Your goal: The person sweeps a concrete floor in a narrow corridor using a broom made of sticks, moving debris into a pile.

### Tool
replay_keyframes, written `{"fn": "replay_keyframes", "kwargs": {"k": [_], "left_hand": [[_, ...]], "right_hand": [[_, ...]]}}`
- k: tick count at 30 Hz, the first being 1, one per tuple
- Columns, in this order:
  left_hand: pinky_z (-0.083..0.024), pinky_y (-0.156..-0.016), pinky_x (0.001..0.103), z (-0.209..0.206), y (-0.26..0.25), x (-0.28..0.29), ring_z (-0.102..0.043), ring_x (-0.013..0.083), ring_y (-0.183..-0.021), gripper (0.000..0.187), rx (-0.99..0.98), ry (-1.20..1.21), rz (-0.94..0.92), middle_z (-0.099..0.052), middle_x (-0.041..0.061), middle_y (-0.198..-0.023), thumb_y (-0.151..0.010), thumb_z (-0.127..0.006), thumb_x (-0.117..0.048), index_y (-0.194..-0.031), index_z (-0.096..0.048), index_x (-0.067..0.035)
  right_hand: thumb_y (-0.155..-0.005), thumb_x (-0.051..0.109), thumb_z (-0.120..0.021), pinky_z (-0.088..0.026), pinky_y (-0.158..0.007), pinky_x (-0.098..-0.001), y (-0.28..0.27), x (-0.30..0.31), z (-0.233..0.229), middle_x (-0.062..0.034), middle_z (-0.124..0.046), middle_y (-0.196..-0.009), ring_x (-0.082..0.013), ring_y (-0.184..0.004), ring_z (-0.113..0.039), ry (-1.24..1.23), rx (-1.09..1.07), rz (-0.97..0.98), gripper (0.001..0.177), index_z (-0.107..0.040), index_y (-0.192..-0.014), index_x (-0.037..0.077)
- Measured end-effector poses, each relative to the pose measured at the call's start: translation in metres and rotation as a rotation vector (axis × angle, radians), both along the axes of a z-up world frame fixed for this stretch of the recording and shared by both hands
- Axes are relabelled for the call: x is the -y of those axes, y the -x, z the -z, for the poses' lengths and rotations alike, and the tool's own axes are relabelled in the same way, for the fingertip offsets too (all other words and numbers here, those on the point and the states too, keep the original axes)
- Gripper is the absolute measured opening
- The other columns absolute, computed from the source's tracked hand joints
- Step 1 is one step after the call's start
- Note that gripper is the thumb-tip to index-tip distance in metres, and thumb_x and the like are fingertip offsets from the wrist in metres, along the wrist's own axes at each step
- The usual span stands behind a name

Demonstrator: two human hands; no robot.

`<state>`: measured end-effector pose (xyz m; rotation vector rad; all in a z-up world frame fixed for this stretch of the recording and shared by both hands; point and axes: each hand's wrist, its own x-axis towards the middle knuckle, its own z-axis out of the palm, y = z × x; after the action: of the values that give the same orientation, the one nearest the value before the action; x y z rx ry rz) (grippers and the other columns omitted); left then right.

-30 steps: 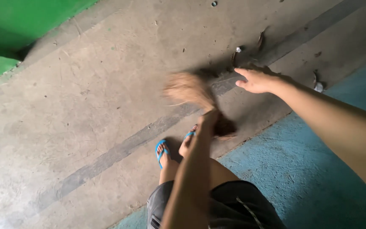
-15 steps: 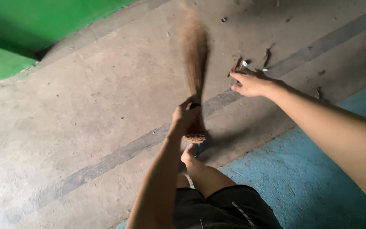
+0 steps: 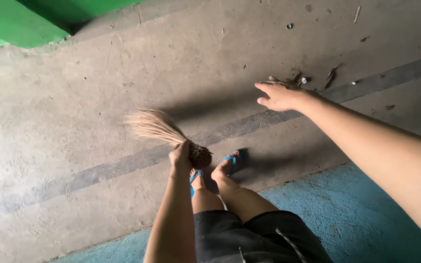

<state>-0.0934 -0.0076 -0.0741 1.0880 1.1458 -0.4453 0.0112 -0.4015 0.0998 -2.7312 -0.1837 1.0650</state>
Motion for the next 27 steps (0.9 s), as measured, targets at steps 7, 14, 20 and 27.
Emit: {"fn": "replay_keyframes", "kwargs": {"k": [7, 14, 20, 27], "left_hand": [[-0.057, -0.069, 0.035, 0.013, 0.014, 0.15, -0.067, 0.0201, -0.079, 0.026, 0.039, 0.126, 0.546, -0.073, 0.01, -0.093, -0.089, -0.073, -0.015, -0.11, -0.075, 0.0], [-0.057, -0.073, 0.035, -0.113, -0.056, 0.197, -0.072, 0.0206, -0.08, 0.047, 0.263, 0.023, 1.054, -0.077, 0.012, -0.09, -0.079, -0.075, -0.027, -0.123, -0.074, -0.01], [-0.059, -0.082, 0.037, -0.144, -0.094, 0.143, -0.076, 0.024, -0.094, 0.068, 0.252, -0.345, 0.989, -0.078, 0.018, -0.106, -0.074, -0.077, -0.033, -0.14, -0.064, -0.022], [-0.059, -0.072, 0.041, -0.002, -0.132, 0.092, -0.069, 0.0259, -0.082, 0.032, 0.274, 0.058, 0.375, -0.072, 0.021, -0.102, -0.085, -0.076, -0.013, -0.113, -0.073, 0.002]], "right_hand": [[-0.099, 0.042, -0.056, -0.021, -0.124, -0.049, 0.013, 0.017, -0.004, -0.0095, -0.032, -0.165, -0.032, -0.156, -0.019, -0.022, -0.038, 0.072, 0.07, -0.033, -0.158, 0.013], [-0.099, 0.045, -0.056, -0.034, -0.119, -0.045, 0.009, 0.058, -0.021, -0.0136, -0.039, -0.161, -0.0325, -0.149, -0.037, 0.101, -0.008, 0.122, 0.07, -0.035, -0.159, 0.015], [-0.097, 0.043, -0.059, -0.038, -0.117, -0.043, -0.002, 0.078, -0.018, -0.0108, -0.046, -0.158, -0.0285, -0.145, -0.045, 0.044, 0.087, 0.125, 0.068, -0.04, -0.155, 0.013], [-0.096, 0.042, -0.058, -0.044, -0.112, -0.0414, -0.027, 0.094, -0.011, -0.0107, -0.059, -0.147, -0.0279, -0.136, -0.055, -0.043, 0.052, 0.258, 0.068, -0.041, -0.156, 0.014]]}}
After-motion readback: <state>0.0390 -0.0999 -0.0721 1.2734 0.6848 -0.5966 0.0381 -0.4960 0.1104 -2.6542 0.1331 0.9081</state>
